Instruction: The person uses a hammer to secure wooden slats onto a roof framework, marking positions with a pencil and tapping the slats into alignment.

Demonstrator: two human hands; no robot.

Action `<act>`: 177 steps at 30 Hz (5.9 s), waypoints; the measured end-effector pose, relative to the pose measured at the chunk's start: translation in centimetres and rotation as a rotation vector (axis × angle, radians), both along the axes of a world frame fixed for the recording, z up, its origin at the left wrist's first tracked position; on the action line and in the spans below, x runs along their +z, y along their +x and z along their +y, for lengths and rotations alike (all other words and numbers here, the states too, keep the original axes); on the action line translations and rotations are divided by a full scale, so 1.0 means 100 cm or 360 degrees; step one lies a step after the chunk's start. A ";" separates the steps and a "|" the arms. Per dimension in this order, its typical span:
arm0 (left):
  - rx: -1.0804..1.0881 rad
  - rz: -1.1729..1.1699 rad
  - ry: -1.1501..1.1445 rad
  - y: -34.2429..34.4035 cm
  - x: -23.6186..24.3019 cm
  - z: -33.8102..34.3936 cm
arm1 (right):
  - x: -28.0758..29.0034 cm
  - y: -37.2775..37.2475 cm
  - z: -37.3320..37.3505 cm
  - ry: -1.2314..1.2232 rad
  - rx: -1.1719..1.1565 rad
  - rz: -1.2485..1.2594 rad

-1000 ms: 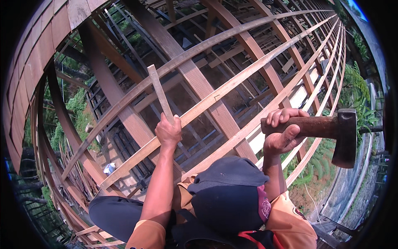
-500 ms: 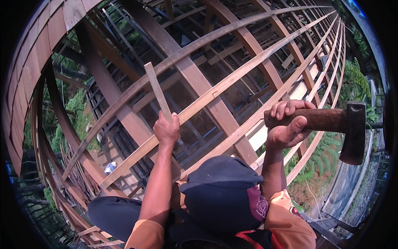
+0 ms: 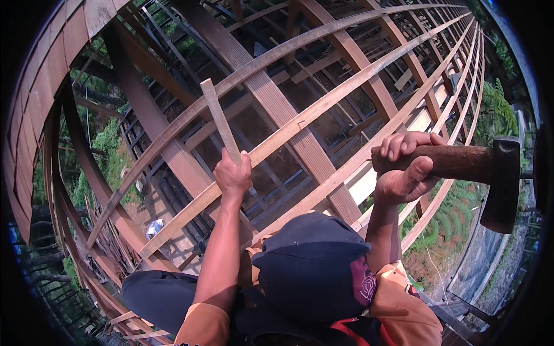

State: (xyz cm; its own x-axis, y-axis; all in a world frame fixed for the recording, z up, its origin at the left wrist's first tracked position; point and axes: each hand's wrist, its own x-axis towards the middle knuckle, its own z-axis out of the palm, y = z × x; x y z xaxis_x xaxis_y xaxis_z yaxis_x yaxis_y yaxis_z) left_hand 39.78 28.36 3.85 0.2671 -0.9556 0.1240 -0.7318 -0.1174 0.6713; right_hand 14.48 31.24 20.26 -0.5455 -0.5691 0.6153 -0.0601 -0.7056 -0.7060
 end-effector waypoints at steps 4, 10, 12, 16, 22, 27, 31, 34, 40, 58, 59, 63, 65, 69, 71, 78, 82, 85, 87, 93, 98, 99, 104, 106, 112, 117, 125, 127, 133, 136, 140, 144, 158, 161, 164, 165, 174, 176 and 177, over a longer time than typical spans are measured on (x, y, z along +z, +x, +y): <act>-0.0007 0.0017 0.0018 -0.005 -0.002 -0.001 | -0.095 0.014 0.021 0.0516 0.0260 -0.0203; -0.0032 -0.0068 0.0021 -0.002 -0.001 -0.001 | -0.146 0.016 0.039 0.1740 0.0382 0.0505; -0.0019 -0.0070 0.0039 0.004 -0.004 0.004 | -0.112 0.017 0.042 0.1498 0.0403 0.0268; 0.0006 -0.0039 0.0083 -0.002 -0.002 -0.005 | -0.037 -0.009 0.033 0.0382 0.0309 -0.0145; 0.0010 -0.0026 0.0101 -0.006 0.002 -0.005 | -0.089 0.004 0.026 0.0341 0.0280 -0.0180; -0.0014 -0.0018 0.0049 -0.011 0.004 -0.008 | -0.147 0.012 0.028 0.1475 0.0355 0.0981; 0.0015 -0.0052 0.0132 -0.003 0.002 0.000 | -0.126 0.009 0.028 0.1328 0.0419 0.0427; 0.0029 -0.0038 0.0227 -0.003 0.000 -0.007 | -0.109 -0.008 0.024 0.1310 0.0411 0.0288; 0.0057 0.0464 0.0861 -0.002 0.001 -0.043 | -0.139 0.001 0.066 0.1660 0.0757 -0.0171; 0.0167 0.0493 0.0913 -0.026 0.008 -0.084 | -0.164 0.008 0.115 0.1911 0.0909 0.0261; 0.0125 0.0493 0.0959 -0.023 0.007 -0.084 | -0.163 0.011 0.113 0.1967 0.0940 0.0215; 0.0076 0.0558 0.1037 -0.023 0.015 -0.084 | -0.164 0.009 0.109 0.2095 0.1050 0.0205; 0.0093 0.0657 0.1085 -0.023 0.010 -0.086 | -0.158 0.013 0.103 0.2172 0.1158 0.0216; -0.0003 0.0772 0.1056 -0.019 -0.002 -0.087 | -0.136 0.027 0.096 0.2193 0.1123 0.0109; -0.0067 0.0728 0.0975 -0.015 -0.004 -0.086 | -0.132 0.030 0.093 0.2183 0.1089 0.0121; 0.0272 0.0927 -0.0004 0.040 0.011 -0.047 | -0.124 0.036 0.100 0.2193 0.1100 -0.0024; 0.0998 0.0759 -0.0578 0.091 0.032 0.021 | -0.142 0.027 0.100 0.2233 0.1043 -0.0006; 0.1044 0.1086 -0.0527 0.098 0.026 0.080 | -0.154 0.032 0.097 0.2216 0.1070 0.0064; 0.1024 0.1014 -0.0532 0.093 0.023 0.100 | -0.159 0.036 0.092 0.2173 0.1040 0.0045; 0.1869 0.2161 -0.0453 0.107 -0.004 0.145 | -0.178 0.039 0.087 0.1954 0.0934 -0.0227; 0.2165 0.2575 -0.0852 0.168 -0.063 0.160 | -0.196 0.046 0.092 0.1857 0.0971 -0.0290; 0.1915 0.2506 -0.1024 0.166 -0.057 0.145 | -0.197 0.048 0.092 0.1843 0.0924 -0.0279; 0.1743 0.2796 -0.1220 0.174 -0.051 0.099 | -0.189 0.051 0.087 0.1846 0.0887 -0.0354; 0.1545 0.2865 -0.1208 0.177 -0.052 0.100 | -0.193 0.048 0.086 0.1829 0.0966 -0.0361; 0.1739 0.2814 -0.1114 0.176 -0.045 0.093 | -0.184 0.045 0.102 0.1901 0.0821 -0.0087; 0.1750 0.2849 -0.1130 0.176 -0.041 0.091 | -0.167 0.040 0.114 0.1840 0.0624 -0.0048; 0.1753 0.2755 -0.1132 0.177 -0.044 0.088 | -0.149 0.023 0.064 0.1510 0.0358 0.0320; 0.1752 0.2739 -0.1157 0.177 -0.044 0.088 | -0.166 0.022 0.050 0.1476 0.0281 0.0521; 0.1766 0.2678 -0.1164 0.182 -0.052 0.086 | -0.125 0.023 0.023 0.1615 0.0282 0.0499; 0.1724 0.2634 -0.1131 0.189 -0.059 0.095 | -0.050 0.012 0.005 0.0594 0.0336 -0.0099; 0.1748 0.2587 -0.1093 0.185 -0.054 0.093 | -0.022 0.015 -0.001 0.0010 0.0095 -0.0175; 0.1767 0.2594 -0.1032 0.183 -0.057 0.086 | -0.147 0.052 0.027 0.1598 0.0512 -0.0093; 0.1695 0.2660 -0.1074 0.188 -0.060 0.089 | -0.077 0.048 -0.046 0.0910 0.0352 -0.0071; 0.1750 0.2646 -0.1100 0.178 -0.058 0.088 | -0.105 0.064 -0.053 0.1226 0.0315 0.0606; 0.1753 0.2682 -0.1185 0.185 -0.048 0.093 | -0.122 0.079 -0.039 0.1306 0.0438 0.0782; 0.1736 0.2675 -0.1167 0.184 -0.048 0.093 | -0.118 0.081 -0.036 0.1393 0.0522 0.0770; 0.1808 0.2757 -0.1139 0.173 -0.040 0.086 | -0.127 0.120 -0.137 0.1523 0.0623 0.1435; 0.1795 0.2731 -0.1155 0.174 -0.039 0.086 | -0.119 0.124 -0.139 0.1647 0.0695 0.1421; 0.1791 0.2723 -0.1145 0.175 -0.038 0.087 | -0.123 0.125 -0.140 0.1585 0.0659 0.1429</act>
